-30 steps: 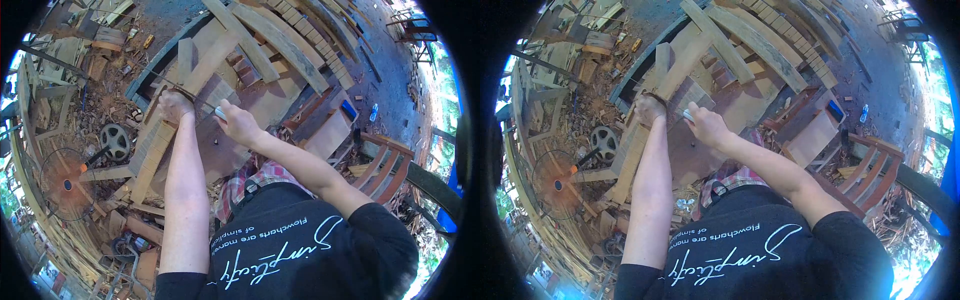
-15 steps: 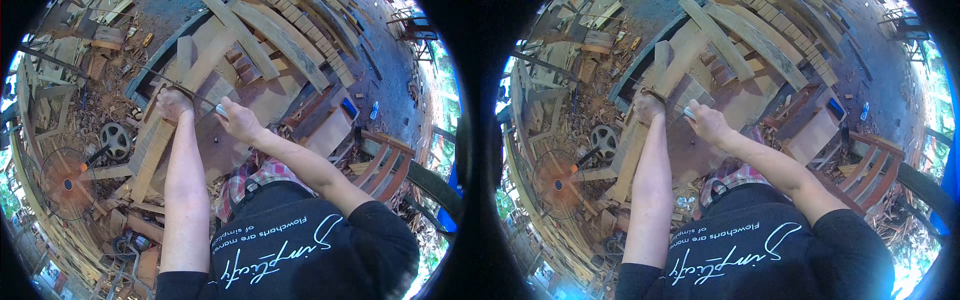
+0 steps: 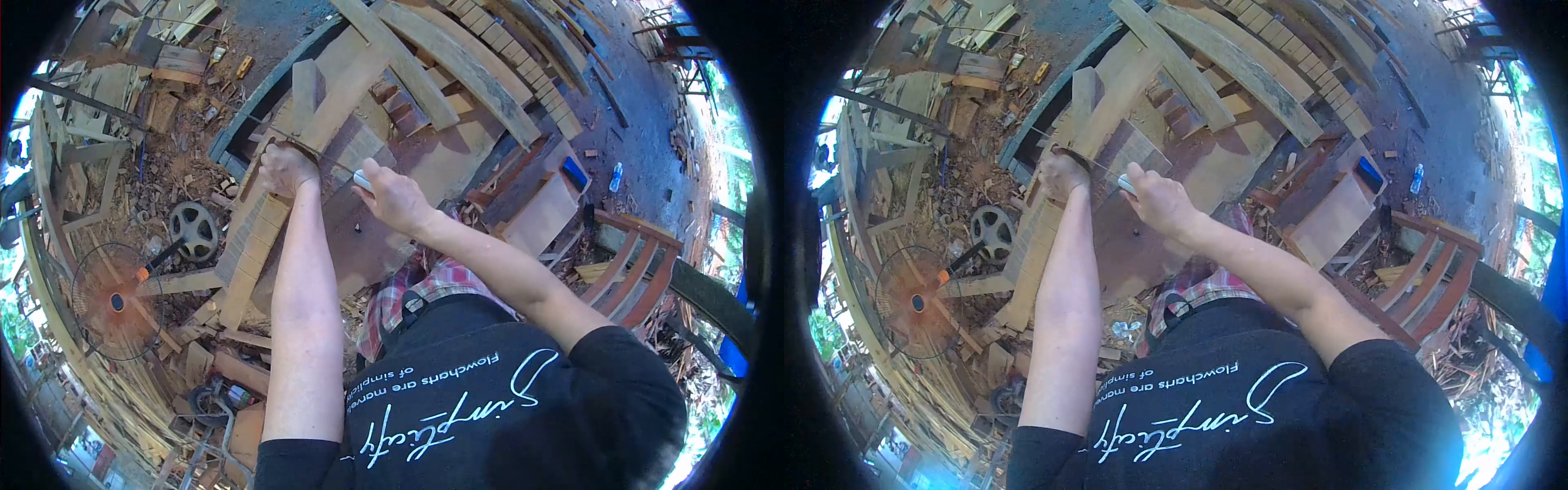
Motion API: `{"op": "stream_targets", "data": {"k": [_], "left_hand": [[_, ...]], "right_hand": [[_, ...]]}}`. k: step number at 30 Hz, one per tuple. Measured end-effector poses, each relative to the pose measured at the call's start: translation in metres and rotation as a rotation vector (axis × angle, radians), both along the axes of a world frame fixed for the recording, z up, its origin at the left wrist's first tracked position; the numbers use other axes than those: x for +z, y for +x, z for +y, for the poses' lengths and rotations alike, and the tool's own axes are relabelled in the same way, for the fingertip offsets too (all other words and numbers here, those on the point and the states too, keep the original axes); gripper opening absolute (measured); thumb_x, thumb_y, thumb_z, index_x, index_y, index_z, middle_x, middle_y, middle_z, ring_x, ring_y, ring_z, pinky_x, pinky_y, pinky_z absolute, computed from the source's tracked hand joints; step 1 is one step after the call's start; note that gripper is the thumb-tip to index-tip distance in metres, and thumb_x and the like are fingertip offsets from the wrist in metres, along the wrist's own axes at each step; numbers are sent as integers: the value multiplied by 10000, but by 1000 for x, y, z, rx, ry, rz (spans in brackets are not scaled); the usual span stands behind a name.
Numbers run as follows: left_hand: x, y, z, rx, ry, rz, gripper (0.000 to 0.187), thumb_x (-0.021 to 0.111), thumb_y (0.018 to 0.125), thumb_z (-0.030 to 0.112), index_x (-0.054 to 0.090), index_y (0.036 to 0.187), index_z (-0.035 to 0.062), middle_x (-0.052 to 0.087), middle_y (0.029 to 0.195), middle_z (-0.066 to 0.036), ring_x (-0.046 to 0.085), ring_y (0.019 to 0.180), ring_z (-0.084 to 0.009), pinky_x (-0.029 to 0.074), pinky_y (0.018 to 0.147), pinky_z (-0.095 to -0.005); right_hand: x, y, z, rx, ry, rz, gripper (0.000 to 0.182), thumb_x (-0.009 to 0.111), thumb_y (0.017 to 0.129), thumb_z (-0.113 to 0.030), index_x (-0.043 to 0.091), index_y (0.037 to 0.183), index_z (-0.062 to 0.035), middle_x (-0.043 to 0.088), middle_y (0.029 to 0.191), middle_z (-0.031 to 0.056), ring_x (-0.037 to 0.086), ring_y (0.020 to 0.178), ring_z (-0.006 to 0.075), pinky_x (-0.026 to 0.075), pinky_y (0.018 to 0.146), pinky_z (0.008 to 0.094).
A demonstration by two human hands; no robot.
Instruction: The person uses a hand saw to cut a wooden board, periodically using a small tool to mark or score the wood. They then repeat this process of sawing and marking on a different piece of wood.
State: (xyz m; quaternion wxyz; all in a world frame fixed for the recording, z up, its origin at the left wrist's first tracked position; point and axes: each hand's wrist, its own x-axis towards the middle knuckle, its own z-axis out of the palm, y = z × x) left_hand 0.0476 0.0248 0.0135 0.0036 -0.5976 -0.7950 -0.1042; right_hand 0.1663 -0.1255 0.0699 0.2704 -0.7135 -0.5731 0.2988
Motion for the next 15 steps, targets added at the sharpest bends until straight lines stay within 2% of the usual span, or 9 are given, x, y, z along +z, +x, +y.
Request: {"op": "stream_targets", "data": {"k": [2, 5, 6, 8, 11, 13, 15], "left_hand": [[-10, 1, 4, 94, -40, 30, 276, 458, 900, 259, 680, 845, 105, 671, 905, -89, 617, 901, -290, 447, 736, -456], [10, 7, 0, 89, -84, -3, 268, 461, 897, 261, 679, 855, 110, 669, 931, -85, 616, 906, -286, 444, 731, -454], [11, 8, 0, 99, -92, -5, 268, 461, 897, 261, 679, 855, 110, 669, 931, -85, 616, 906, -286, 444, 731, -454], [10, 5, -3, 32, -57, -20, 269, 464, 896, 262, 679, 854, 106, 668, 936, -96, 615, 914, -288, 442, 727, -452], [-7, -3, 0, 5, -8, -54, 260, 472, 888, 259, 674, 838, 103, 666, 907, -101, 614, 898, -289, 442, 723, -448], [-3, -6, 5, -8, 41, -82, 256, 471, 886, 252, 672, 830, 104, 664, 899, -102, 613, 890, -289, 442, 722, -447], [4, 0, 6, 52, 26, -116, 261, 460, 888, 252, 670, 842, 105, 661, 903, -107, 610, 892, -293, 432, 743, -456]], "right_hand": [[12, 10, -29, -30, 28, 4, 270, 608, 882, -236, 456, 1000, -47, 606, 845, 213, 604, 776, 428, 490, 641, 491], [17, 35, -103, -39, 48, 59, 267, 653, 858, -203, 464, 961, -46, 589, 821, 205, 594, 760, 433, 476, 622, 475], [20, 37, -105, -29, 39, 58, 267, 653, 858, -203, 464, 961, -46, 589, 821, 205, 594, 760, 433, 476, 622, 475], [29, 36, -108, -8, -104, 11, 291, 625, 861, -222, 452, 1017, -49, 604, 866, 212, 615, 809, 415, 501, 656, 497], [9, 9, -31, -32, 67, -1, 268, 596, 878, -229, 448, 1019, -55, 609, 866, 211, 620, 794, 408, 503, 643, 492], [3, -5, 17, -17, -10, -1, 251, 582, 886, -232, 449, 1019, -66, 612, 871, 206, 620, 779, 405, 501, 639, 494], [-4, -6, 14, -25, 34, -9, 255, 585, 883, -235, 454, 1027, -70, 615, 868, 202, 621, 775, 405, 501, 641, 495]]}}
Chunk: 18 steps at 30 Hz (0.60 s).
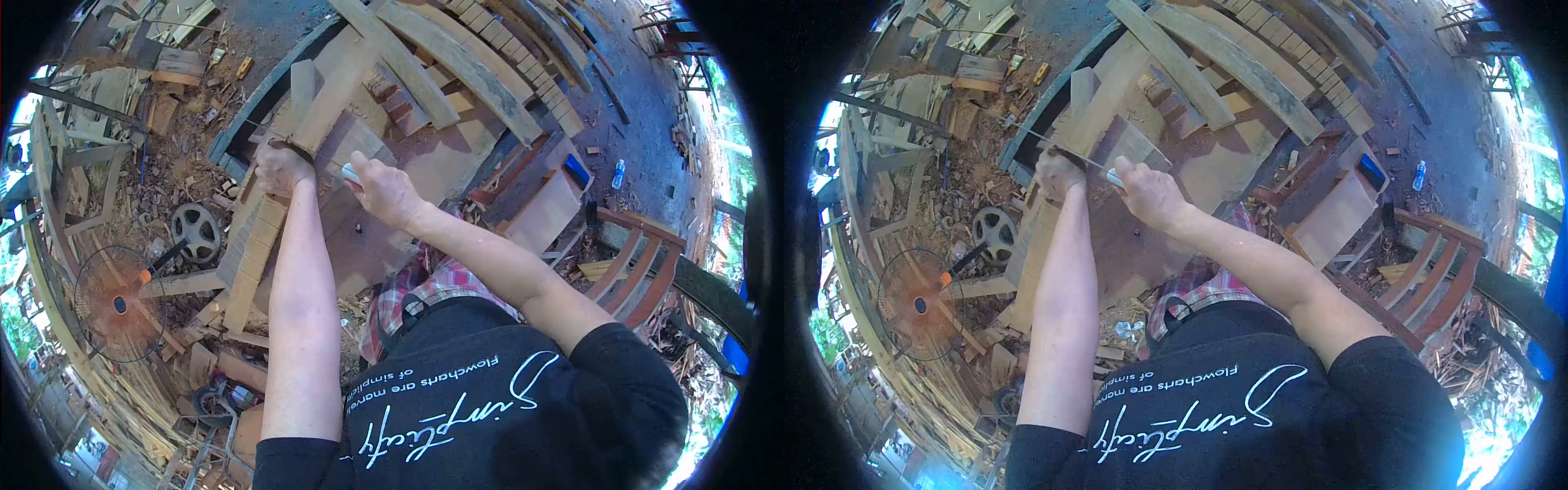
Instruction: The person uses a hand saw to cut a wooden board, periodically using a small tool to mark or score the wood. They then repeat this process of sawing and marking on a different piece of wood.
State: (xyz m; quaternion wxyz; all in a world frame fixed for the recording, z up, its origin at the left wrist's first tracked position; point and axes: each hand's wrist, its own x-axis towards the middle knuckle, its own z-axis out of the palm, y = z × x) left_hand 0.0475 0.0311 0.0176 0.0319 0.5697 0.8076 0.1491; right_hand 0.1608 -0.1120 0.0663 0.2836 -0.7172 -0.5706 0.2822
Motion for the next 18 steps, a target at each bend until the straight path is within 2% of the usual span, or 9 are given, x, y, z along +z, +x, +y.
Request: {"op": "stream_targets", "data": {"k": [4, 6, 8, 11, 13, 14, 15, 16, 18], "left_hand": [[-8, 1, 4, 99, -85, 30, 252, 465, 891, 253, 667, 878, 103, 656, 924, -111, 592, 929, -302, 413, 785, -460], [-17, 0, 4, 86, 43, -43, 265, 461, 905, 280, 659, 909, 103, 643, 962, -112, 569, 957, -314, 394, 819, -462], [-16, 3, 6, 111, 39, -31, 276, 451, 913, 291, 654, 905, 104, 636, 982, -109, 563, 960, -313, 392, 823, -462], [-2, 0, -1, 137, 97, -75, 327, 415, 932, 329, 640, 887, 95, 618, 1006, -120, 558, 955, -320, 390, 833, -467], [-3, -6, -2, 20, 129, -248, 314, 429, 923, 324, 631, 886, 86, 611, 992, -132, 556, 968, -324, 394, 839, -477], [-4, -15, 3, -4, 70, -374, 285, 473, 902, 320, 626, 902, 80, 607, 971, -128, 555, 973, -327, 399, 842, -485], [-6, -24, 4, 14, 84, -384, 285, 473, 902, 320, 626, 902, 80, 607, 971, -128, 555, 973, -327, 399, 842, -485], [-2, -30, 0, -49, 153, -472, 274, 498, 888, 325, 623, 895, 81, 607, 973, -120, 553, 974, -322, 403, 843, -482], [6, -39, -14, -107, 232, -560, 266, 524, 875, 329, 620, 889, 81, 607, 976, -111, 551, 976, -317, 406, 843, -480]], "right_hand": [[1, 15, -60, -38, 107, -8, 260, 608, 867, -220, 473, 1028, -68, 612, 846, 209, 614, 780, 416, 494, 640, 494], [1, 35, -106, -51, 42, 14, 241, 642, 861, -201, 493, 944, -31, 603, 835, 222, 581, 779, 450, 472, 628, 485], [20, 56, -139, -30, -30, 92, 243, 643, 850, -167, 486, 986, -39, 603, 858, 242, 594, 825, 442, 476, 651, 478], [35, 79, -173, -19, -70, 174, 232, 642, 865, -169, 473, 956, -38, 610, 814, 235, 605, 798, 441, 486, 639, 448], [47, 88, -185, -66, -139, 129, 231, 640, 877, -164, 453, 912, -34, 608, 736, 202, 644, 696, 368, 486, 590, 404], [51, 90, -184, -42, -129, 116, 231, 640, 877, -164, 453, 912, -34, 608, 736, 202, 644, 696, 368, 486, 590, 404], [53, 91, -182, -84, -106, 167, 235, 643, 879, -162, 446, 898, -34, 609, 707, 178, 642, 650, 310, 478, 560, 387], [55, 90, -179, -130, -84, 221, 242, 645, 881, -160, 438, 884, -35, 610, 679, 154, 639, 603, 252, 470, 531, 369], [56, 88, -165, -129, -12, 209, 241, 645, 882, -155, 436, 880, -33, 609, 667, 136, 625, 589, 212, 463, 517, 356]]}}
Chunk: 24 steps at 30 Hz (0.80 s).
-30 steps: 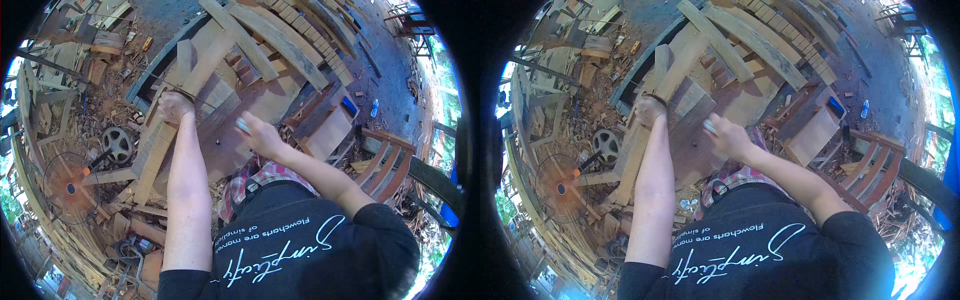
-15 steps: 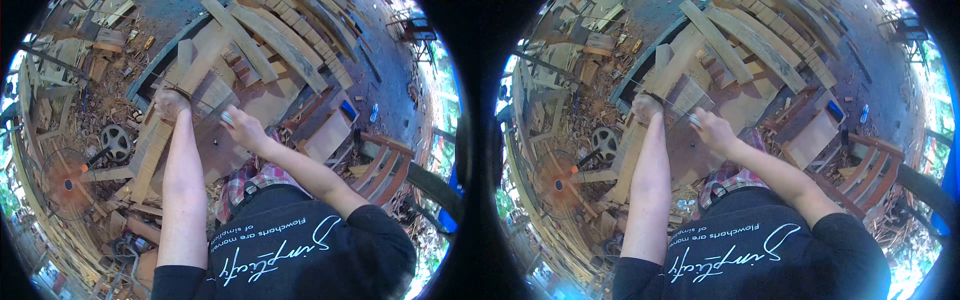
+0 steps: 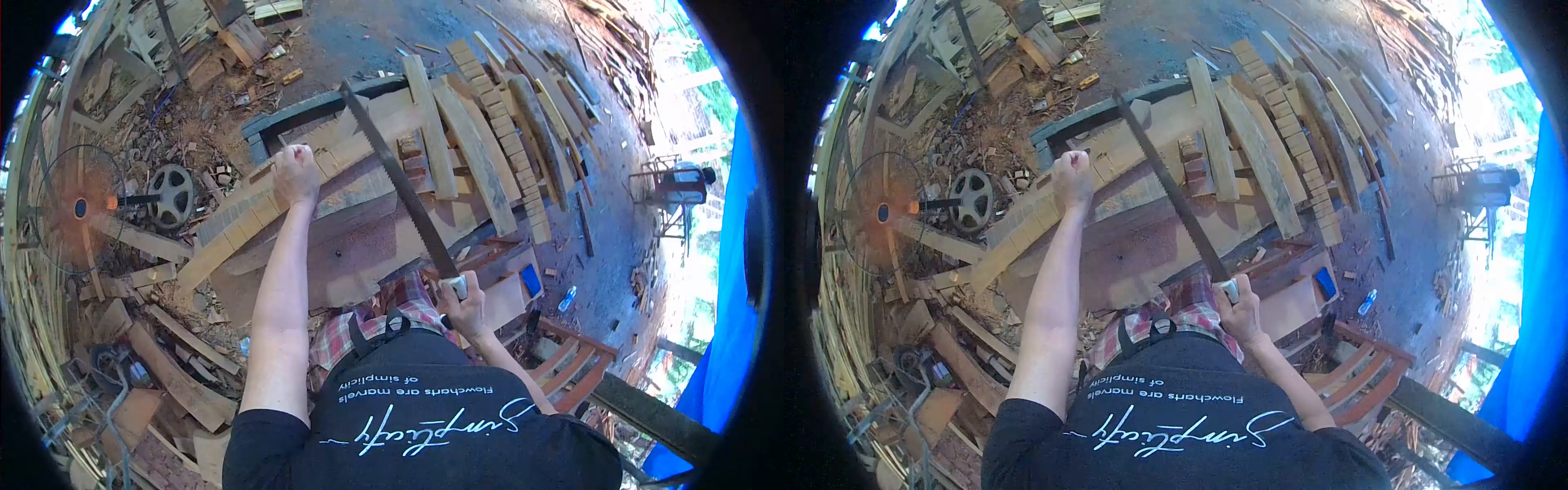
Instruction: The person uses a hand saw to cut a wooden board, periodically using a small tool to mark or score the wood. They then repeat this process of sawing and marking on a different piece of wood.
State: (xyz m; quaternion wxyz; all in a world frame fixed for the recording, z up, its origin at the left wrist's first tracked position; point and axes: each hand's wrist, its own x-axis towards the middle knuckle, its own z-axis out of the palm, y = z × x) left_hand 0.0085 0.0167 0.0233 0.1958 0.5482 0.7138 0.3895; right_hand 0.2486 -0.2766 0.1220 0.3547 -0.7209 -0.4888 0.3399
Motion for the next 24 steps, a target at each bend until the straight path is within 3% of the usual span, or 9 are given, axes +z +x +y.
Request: {"op": "stream_targets", "data": {"k": [3, 5, 6, 9, 12, 14, 19, 21, 24], "left_hand": [[21, -7, -26, -66, -15, 147, 291, 570, 847, 361, 629, 949, 94, 586, 1036, -99, 528, 1005, -307, 405, 861, -471], [28, -7, -37, -167, 52, 437, 410, 587, 833, 412, 600, 1108, 109, 549, 1158, -101, 490, 1093, -309, 396, 890, -487], [31, -5, -39, -224, -108, 502, 602, 572, 826, 501, 507, 1285, 116, 446, 1342, -121, 379, 1257, -323, 337, 972, -532], [11, 18, -52, -218, 48, 636, 719, 531, 829, 572, 423, 1370, 111, 311, 1467, -135, 246, 1363, -321, 232, 1046, -567], [-3, 44, -74, -327, 94, 697, 763, 508, 837, 598, 330, 1420, 141, 225, 1502, -148, 185, 1381, -337, 133, 1076, -575], [-5, 55, -89, -859, 154, 634, 736, 546, 831, 555, 346, 1416, 156, 273, 1481, -131, 226, 1356, -339, 168, 1061, -543], [27, 39, -79, -665, 34, 489, 728, 617, 804, 472, 352, 1411, 171, 308, 1449, -117, 277, 1304, -331, 179, 1026, -535], [14, 28, -59, -351, 8, 500, 692, 589, 838, 458, 351, 1418, 167, 255, 1484, -119, 159, 1390, -339, 117, 1079, -588], [7, 18, -47, -320, -50, 570, 689, 559, 861, 465, 321, 1438, 174, 207, 1510, -116, 126, 1402, -346, 117, 1080, -595]], "right_hand": [[-15, 3, 17, -31, 21, 61, 231, 639, 889, -144, 436, 873, -35, 599, 631, 97, 600, 564, 165, 451, 493, 335], [-18, 1, 29, -66, 27, 139, 229, 632, 895, -143, 432, 864, -36, 580, 613, 75, 592, 556, 145, 446, 483, 320], [-17, 0, 34, -64, 49, 203, 224, 623, 905, -151, 428, 865, -48, 562, 599, 52, 569, 522, 121, 436, 460, 292], [-40, 11, 40, -6, 158, 137, 232, 613, 918, -167, 418, 870, -52, 548, 597, 37, 540, 487, 96, 424, 433, 267], [-7, 2, 49, 5, 125, 117, 220, 596, 932, -174, 416, 883, -57, 539, 605, 30, 522, 472, 89, 418, 422, 256], [-13, 9, 47, 3, 101, 194, 220, 594, 935, -191, 417, 904, -66, 542, 621, 28, 531, 491, 91, 426, 432, 243], [-9, 12, 42, -85, 82, 327, 195, 577, 941, -162, 421, 888, -59, 540, 641, 31, 519, 479, 86, 436, 422, 238], [-14, 18, 38, -88, 76, 334, 188, 576, 941, -160, 424, 895, -59, 544, 655, 34, 522, 487, 86, 442, 425, 238], [-16, 19, 35, -99, 57, 367, 181, 577, 940, -162, 431, 906, -60, 550, 679, 38, 527, 501, 87, 455, 431, 238]]}}
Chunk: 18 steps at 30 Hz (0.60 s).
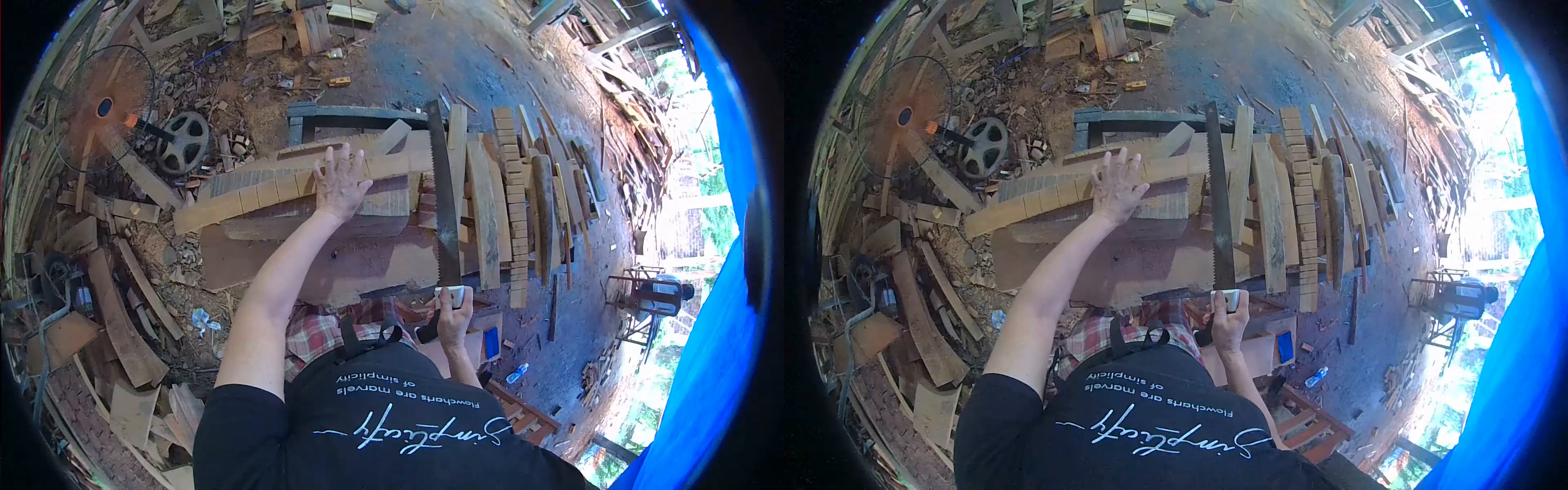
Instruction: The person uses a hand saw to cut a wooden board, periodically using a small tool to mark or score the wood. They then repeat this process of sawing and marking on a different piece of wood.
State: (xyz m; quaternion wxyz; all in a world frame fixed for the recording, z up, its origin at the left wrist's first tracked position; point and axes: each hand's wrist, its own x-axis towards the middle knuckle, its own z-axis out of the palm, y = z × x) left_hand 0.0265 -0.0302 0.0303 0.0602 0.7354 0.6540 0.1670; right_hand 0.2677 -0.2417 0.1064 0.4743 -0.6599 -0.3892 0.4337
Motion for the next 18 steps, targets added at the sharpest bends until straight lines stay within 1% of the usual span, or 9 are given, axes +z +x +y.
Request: {"op": "stream_targets", "data": {"k": [1, 3, 4, 6, 7, 10, 12, 16, 18], "left_hand": [[2, -1, -3, 2, 1, 0, 689, 559, 861, 465, 321, 1438, 174, 207, 1510, -116, 126, 1402, -346, 117, 1080, -595], [5, -2, -19, -152, -8, 100, 681, 540, 870, 474, 315, 1444, 185, 177, 1527, -99, 96, 1413, -343, 96, 1089, -587], [4, -2, -29, -150, -7, 101, 681, 540, 870, 474, 315, 1444, 185, 177, 1527, -99, 96, 1413, -343, 96, 1089, -587], [2, -1, -44, -381, 4, 34, 697, 557, 860, 474, 315, 1444, 179, 192, 1516, -104, 118, 1404, -340, 102, 1087, -580], [3, -2, -44, -380, 4, 33, 697, 557, 860, 474, 315, 1444, 179, 192, 1516, -104, 118, 1404, -340, 102, 1087, -580], [6, -6, -36, -249, 35, -1, 712, 582, 840, 480, 331, 1434, 179, 230, 1493, -110, 150, 1387, -335, 119, 1077, -571], [8, -12, -17, -15, 29, 22, 720, 609, 817, 483, 354, 1419, 182, 274, 1467, -116, 197, 1362, -329, 144, 1068, -552], [10, -22, 0, 83, -96, 91, 645, 609, 821, 475, 407, 1371, 206, 341, 1415, -125, 237, 1340, -332, 144, 1061, -519], [20, -23, 0, 47, -83, -14, 537, 685, 776, 390, 496, 1233, 181, 446, 1295, -90, 341, 1257, -300, 214, 999, -504]], "right_hand": [[0, 0, -1, -8, -17, 20, 181, 579, 940, -164, 434, 911, -60, 553, 688, 40, 530, 506, 88, 461, 434, 238], [-2, 0, -3, -17, -14, 12, 183, 583, 938, -168, 436, 913, -62, 556, 687, 38, 529, 504, 87, 460, 434, 236], [-3, 0, -3, -26, -10, 3, 186, 587, 937, -172, 437, 916, -64, 559, 686, 36, 529, 502, 86, 458, 434, 234], [-3, 0, -4, -35, -12, 10, 188, 591, 936, -175, 439, 913, -66, 557, 676, 32, 529, 500, 84, 452, 433, 231], [-2, -1, -4, -45, -15, 17, 191, 594, 935, -178, 440, 910, -68, 556, 667, 29, 529, 499, 82, 447, 432, 227], [2, -2, -2, -22, 16, 9, 192, 596, 934, -182, 441, 910, -71, 550, 653, 25, 528, 495, 81, 437, 430, 224], [-1, -1, -2, -15, 19, 1, 196, 600, 932, -184, 440, 909, -71, 549, 654, 25, 527, 491, 82, 435, 427, 226], [-1, -1, 0, 19, 22, -22, 209, 605, 929, -192, 440, 902, -68, 546, 653, 24, 523, 476, 83, 429, 419, 232], [1, -5, 0, 21, 27, -3, 207, 606, 928, -187, 440, 897, -67, 543, 650, 24, 523, 475, 83, 428, 418, 234]]}}
